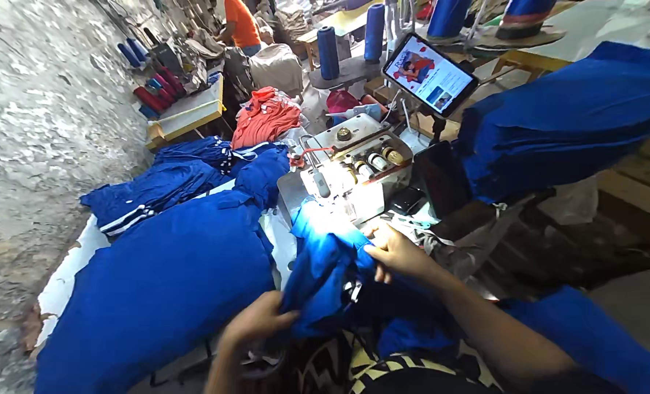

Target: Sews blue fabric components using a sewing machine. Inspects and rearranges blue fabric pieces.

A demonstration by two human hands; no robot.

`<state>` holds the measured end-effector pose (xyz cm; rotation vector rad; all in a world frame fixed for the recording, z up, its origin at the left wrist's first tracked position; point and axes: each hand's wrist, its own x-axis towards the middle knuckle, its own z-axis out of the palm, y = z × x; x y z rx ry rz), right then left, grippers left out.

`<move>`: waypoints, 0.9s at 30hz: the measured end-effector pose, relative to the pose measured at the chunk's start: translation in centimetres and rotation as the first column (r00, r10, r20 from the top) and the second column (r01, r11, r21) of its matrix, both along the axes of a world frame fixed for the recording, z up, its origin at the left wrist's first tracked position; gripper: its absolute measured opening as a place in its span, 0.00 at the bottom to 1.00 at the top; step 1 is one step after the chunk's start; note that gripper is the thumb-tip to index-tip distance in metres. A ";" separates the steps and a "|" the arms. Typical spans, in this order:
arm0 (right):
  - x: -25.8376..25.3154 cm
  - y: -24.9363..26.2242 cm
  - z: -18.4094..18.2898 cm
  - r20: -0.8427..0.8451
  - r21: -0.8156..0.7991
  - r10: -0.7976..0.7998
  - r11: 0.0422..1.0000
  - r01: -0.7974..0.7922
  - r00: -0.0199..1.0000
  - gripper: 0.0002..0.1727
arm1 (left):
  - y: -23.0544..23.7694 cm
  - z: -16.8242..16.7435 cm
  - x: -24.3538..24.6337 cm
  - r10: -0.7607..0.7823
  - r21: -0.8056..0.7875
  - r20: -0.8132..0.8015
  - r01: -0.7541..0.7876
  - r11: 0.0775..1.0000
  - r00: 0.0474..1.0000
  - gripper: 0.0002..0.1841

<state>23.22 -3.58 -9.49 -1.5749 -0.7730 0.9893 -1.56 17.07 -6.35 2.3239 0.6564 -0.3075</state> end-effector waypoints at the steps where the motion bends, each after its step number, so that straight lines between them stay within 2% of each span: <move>1: 0.1 -1.0 -0.6 -0.032 -0.022 0.077 0.997 -0.078 0.996 0.18 | 1.5 1.9 -2.8 0.009 0.046 -0.002 -0.009 0.999 1.000 0.11; 2: 0.1 -1.7 -1.5 -0.067 -0.039 0.167 0.985 -0.170 0.984 0.13 | 3.2 4.0 -5.5 0.078 0.160 0.071 -0.089 0.983 0.994 0.09; 3: -0.2 -2.0 -2.4 -0.099 -0.054 0.245 0.967 -0.251 0.965 0.08 | 5.1 6.0 -7.7 0.163 0.316 0.170 -0.210 0.925 0.972 0.10; 4: -0.7 -2.1 -3.3 -0.117 -0.053 0.285 0.955 -0.292 0.951 0.04 | 6.8 7.6 -9.0 0.268 0.462 0.260 -0.364 0.809 0.928 0.13; 5: -1.5 -2.0 -4.0 -0.127 -0.033 0.287 0.955 -0.294 0.949 0.04 | 8.2 8.6 -9.6 0.356 0.583 0.337 -0.490 0.648 0.872 0.19; 6: -2.5 -1.8 -4.7 -0.134 0.005 0.258 0.966 -0.259 0.957 0.05 | 8.7 8.8 -9.5 0.357 0.654 0.414 -0.546 0.523 0.837 0.27; 7: -3.4 -1.4 -5.3 -0.127 0.047 0.209 0.978 -0.204 0.970 0.05 | 8.0 8.7 -8.3 0.307 0.672 0.461 -0.553 0.492 0.833 0.33; 8: -4.0 -1.0 -5.8 -0.094 0.084 0.152 0.986 -0.144 0.984 0.06 | 6.3 8.1 -6.0 0.201 0.674 0.496 -0.521 0.524 0.845 0.33; 10: -4.7 -0.2 -6.7 0.045 0.130 0.062 0.989 -0.067 0.997 0.09 | 1.6 4.3 0.3 -0.071 0.625 0.590 -0.399 0.671 0.804 0.21; 12: -4.9 0.0 -6.5 0.147 0.138 0.016 0.990 -0.037 0.989 0.11 | -4.1 -0.3 5.9 -0.185 0.555 0.651 -0.295 0.778 0.736 0.16; 14: -4.9 -0.5 -5.4 0.178 0.156 0.007 0.987 -0.035 0.984 0.10 | -6.3 -4.4 8.6 -0.207 0.587 0.658 -0.321 0.744 0.724 0.12; 16: -4.5 -1.5 -4.1 0.124 0.230 0.049 0.970 -0.076 0.991 0.07 | -5.9 -6.1 8.8 -0.115 0.581 0.668 -0.419 0.698 0.735 0.11; 18: -3.9 -1.5 -3.7 0.056 0.298 0.128 0.944 -0.139 0.990 0.08 | -4.8 -5.8 8.3 -0.024 0.570 0.675 -0.501 0.651 0.737 0.10; 20: -3.2 -0.4 -4.1 -0.012 0.242 0.187 0.954 -0.179 0.982 0.12 | -4.0 -4.8 8.0 0.042 0.571 0.638 -0.508 0.645 0.769 0.08; 22: -2.6 1.7 -4.8 -0.111 0.158 0.138 0.980 -0.119 0.984 0.14 | -3.8 -2.2 8.1 0.162 0.495 0.538 -0.466 0.734 0.827 0.11; 24: -1.9 3.2 -4.9 -0.168 0.163 0.057 0.986 -0.029 0.984 0.12 | -4.2 1.4 8.4 0.293 0.352 0.411 -0.446 0.823 0.863 0.14; 25: -1.5 3.4 -4.7 -0.170 0.211 0.028 0.978 0.009 0.985 0.10 | -4.7 2.6 8.3 0.303 0.309 0.408 -0.442 0.842 0.861 0.15; 27: -1.2 2.7 -4.2 -0.153 0.305 -0.008 0.951 0.055 0.988 0.05 | -6.2 2.9 7.5 0.180 0.322 0.557 -0.411 0.853 0.811 0.12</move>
